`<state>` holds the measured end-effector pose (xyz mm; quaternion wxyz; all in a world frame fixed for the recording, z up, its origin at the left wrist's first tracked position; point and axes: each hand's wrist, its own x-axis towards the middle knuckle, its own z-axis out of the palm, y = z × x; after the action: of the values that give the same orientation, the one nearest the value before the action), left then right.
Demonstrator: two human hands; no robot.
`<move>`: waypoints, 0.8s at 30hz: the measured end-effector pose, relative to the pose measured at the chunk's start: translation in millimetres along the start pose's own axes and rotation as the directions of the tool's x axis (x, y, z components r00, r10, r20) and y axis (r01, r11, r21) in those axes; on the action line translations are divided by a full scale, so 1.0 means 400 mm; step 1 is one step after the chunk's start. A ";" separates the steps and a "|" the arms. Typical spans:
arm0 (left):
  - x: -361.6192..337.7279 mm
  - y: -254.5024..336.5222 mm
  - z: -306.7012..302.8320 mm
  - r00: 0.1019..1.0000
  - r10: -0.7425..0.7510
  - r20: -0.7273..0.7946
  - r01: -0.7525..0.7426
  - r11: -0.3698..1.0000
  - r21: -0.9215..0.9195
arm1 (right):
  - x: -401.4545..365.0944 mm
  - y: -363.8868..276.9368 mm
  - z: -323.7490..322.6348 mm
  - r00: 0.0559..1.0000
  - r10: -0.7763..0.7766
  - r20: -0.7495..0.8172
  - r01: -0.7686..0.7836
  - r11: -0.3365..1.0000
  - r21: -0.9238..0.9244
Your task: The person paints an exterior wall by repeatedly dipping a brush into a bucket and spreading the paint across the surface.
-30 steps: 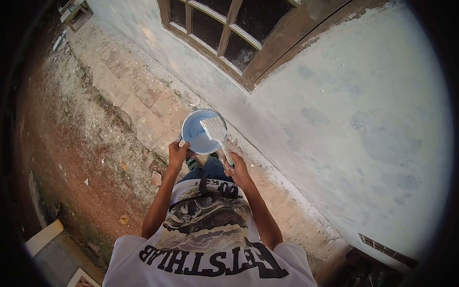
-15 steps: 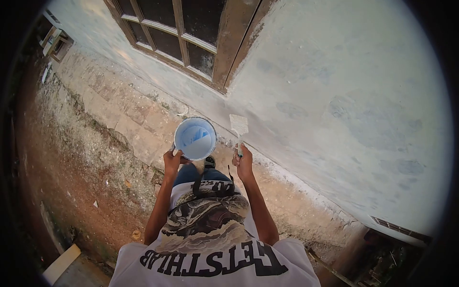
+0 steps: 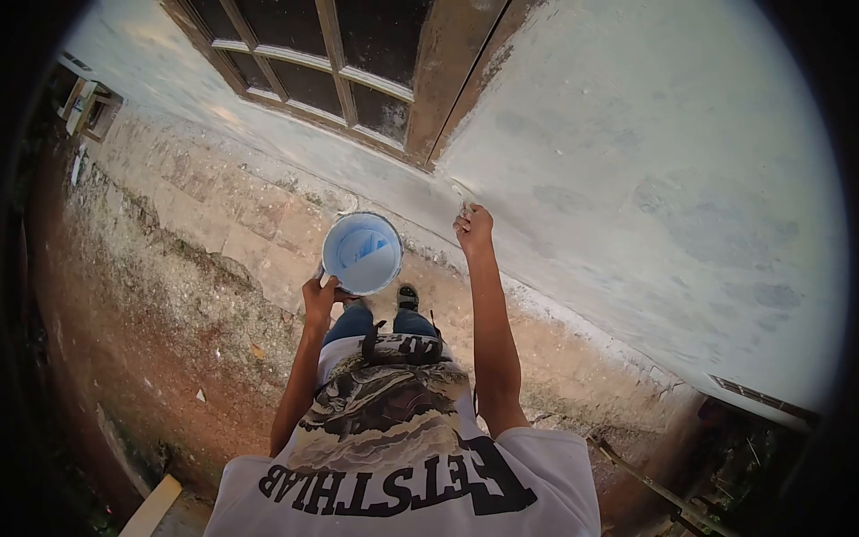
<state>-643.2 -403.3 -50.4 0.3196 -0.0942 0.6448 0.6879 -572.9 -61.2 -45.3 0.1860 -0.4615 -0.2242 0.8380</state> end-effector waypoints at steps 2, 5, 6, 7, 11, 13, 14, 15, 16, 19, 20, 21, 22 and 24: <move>0.011 0.025 -0.030 0.999 0.021 0.027 -0.022 1.000 0.009 | -0.072 -0.050 0.045 0.998 -0.055 0.002 0.055 0.998 0.016; 0.035 0.031 -0.074 0.998 0.038 0.060 -0.039 0.999 0.018 | -0.222 -0.050 0.090 0.989 -0.146 -0.037 0.142 0.987 -0.076; 0.047 0.035 -0.087 0.997 0.043 0.064 -0.045 0.999 0.025 | -0.245 -0.026 0.087 0.988 -0.150 -0.038 0.147 0.986 -0.078; 0.053 0.042 -0.097 0.997 0.044 0.067 -0.045 0.999 0.023 | -0.263 0.005 0.082 0.986 -0.155 -0.054 0.149 0.984 -0.101; 0.060 0.060 -0.132 0.998 0.048 0.040 -0.049 0.998 0.028 | -0.144 0.120 0.013 0.994 -0.011 -0.109 0.000 0.995 -0.100; 0.064 0.062 -0.156 0.998 0.051 0.037 -0.052 0.998 0.024 | -0.041 0.159 -0.013 0.992 0.014 -0.128 -0.029 0.993 -0.115; 0.069 0.061 -0.171 0.997 0.044 0.057 -0.047 0.998 0.043 | 0.005 0.164 -0.009 0.988 0.040 -0.146 -0.060 0.989 -0.133; 0.074 0.061 -0.181 0.996 0.037 0.077 -0.042 0.997 0.061 | 0.044 0.153 -0.003 0.988 0.041 -0.146 -0.060 0.990 -0.129; 0.073 0.068 -0.185 0.996 0.035 0.078 -0.040 0.997 0.068 | 0.079 0.132 -0.003 0.992 0.006 -0.129 -0.021 0.993 -0.114; 0.071 0.089 -0.201 0.999 0.028 0.025 -0.029 0.998 0.050 | 0.063 0.038 0.034 0.993 -0.019 -0.113 0.021 1.000 0.015; 0.076 0.087 -0.211 0.998 0.053 0.044 -0.055 0.997 0.046 | 0.034 0.019 0.031 0.996 -0.067 -0.065 0.065 0.997 -0.030; 0.084 0.085 -0.215 0.995 0.079 0.064 -0.081 0.996 0.038 | -0.018 0.010 0.038 0.995 -0.073 -0.068 0.071 0.997 -0.031; 0.090 0.082 -0.216 0.994 0.078 0.070 -0.081 0.996 0.035 | -0.089 0.005 0.044 0.992 -0.125 -0.036 0.122 0.990 -0.076; 0.103 0.078 -0.222 0.993 0.094 0.078 -0.095 0.995 0.015 | -0.192 0.001 0.059 0.984 -0.177 -0.003 0.176 0.977 -0.117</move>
<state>-717.9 -473.3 -60.4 0.3122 -0.0341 0.6422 0.6992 -554.5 -106.3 18.8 0.2341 -0.4555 -0.3114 0.8005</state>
